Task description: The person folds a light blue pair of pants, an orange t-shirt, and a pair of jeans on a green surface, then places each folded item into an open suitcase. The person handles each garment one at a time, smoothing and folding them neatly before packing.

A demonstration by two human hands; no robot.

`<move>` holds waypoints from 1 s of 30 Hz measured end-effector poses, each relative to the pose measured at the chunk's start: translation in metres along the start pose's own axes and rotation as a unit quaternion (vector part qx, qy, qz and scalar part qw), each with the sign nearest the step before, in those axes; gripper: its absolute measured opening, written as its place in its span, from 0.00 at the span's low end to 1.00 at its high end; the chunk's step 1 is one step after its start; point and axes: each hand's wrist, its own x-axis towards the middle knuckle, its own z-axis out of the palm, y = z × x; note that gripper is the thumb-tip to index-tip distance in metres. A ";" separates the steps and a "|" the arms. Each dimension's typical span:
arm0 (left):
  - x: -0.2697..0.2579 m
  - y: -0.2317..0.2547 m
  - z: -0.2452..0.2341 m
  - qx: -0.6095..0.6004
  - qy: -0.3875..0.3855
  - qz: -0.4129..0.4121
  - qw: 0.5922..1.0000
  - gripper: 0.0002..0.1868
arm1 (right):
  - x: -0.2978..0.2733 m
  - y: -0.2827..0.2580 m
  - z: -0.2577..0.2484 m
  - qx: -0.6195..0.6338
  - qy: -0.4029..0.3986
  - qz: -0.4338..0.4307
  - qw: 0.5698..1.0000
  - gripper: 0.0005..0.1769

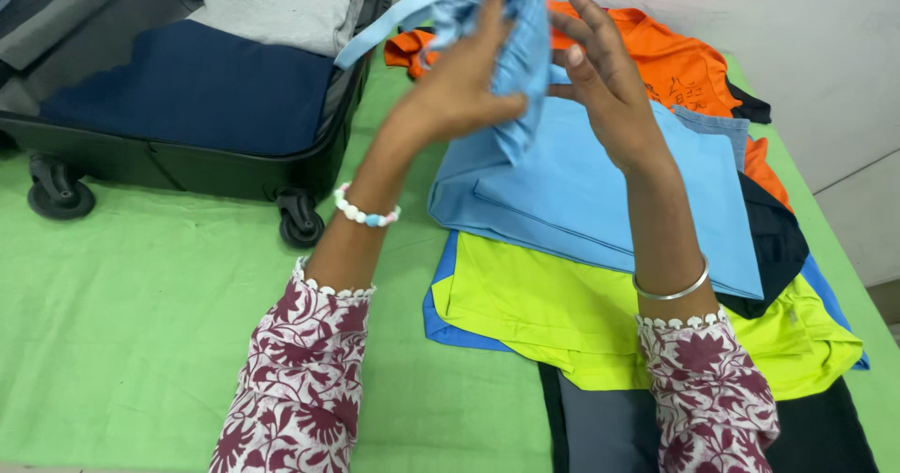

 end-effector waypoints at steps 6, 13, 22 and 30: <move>0.001 0.026 0.105 -0.013 -0.144 -0.051 0.988 0.61 | -0.018 -0.015 -0.053 -0.379 0.010 0.008 0.925 0.55; -0.025 0.032 0.174 0.036 -0.201 -0.189 0.960 0.31 | -0.016 0.024 -0.035 -0.600 -0.021 0.094 0.794 0.60; -0.047 0.072 0.194 0.094 -0.099 0.000 0.991 0.39 | -0.025 0.112 -0.139 -0.532 0.025 0.107 0.840 0.19; -0.062 0.039 0.168 0.223 -0.167 0.018 0.960 0.29 | -0.088 0.106 -0.236 -0.371 0.230 0.314 0.843 0.18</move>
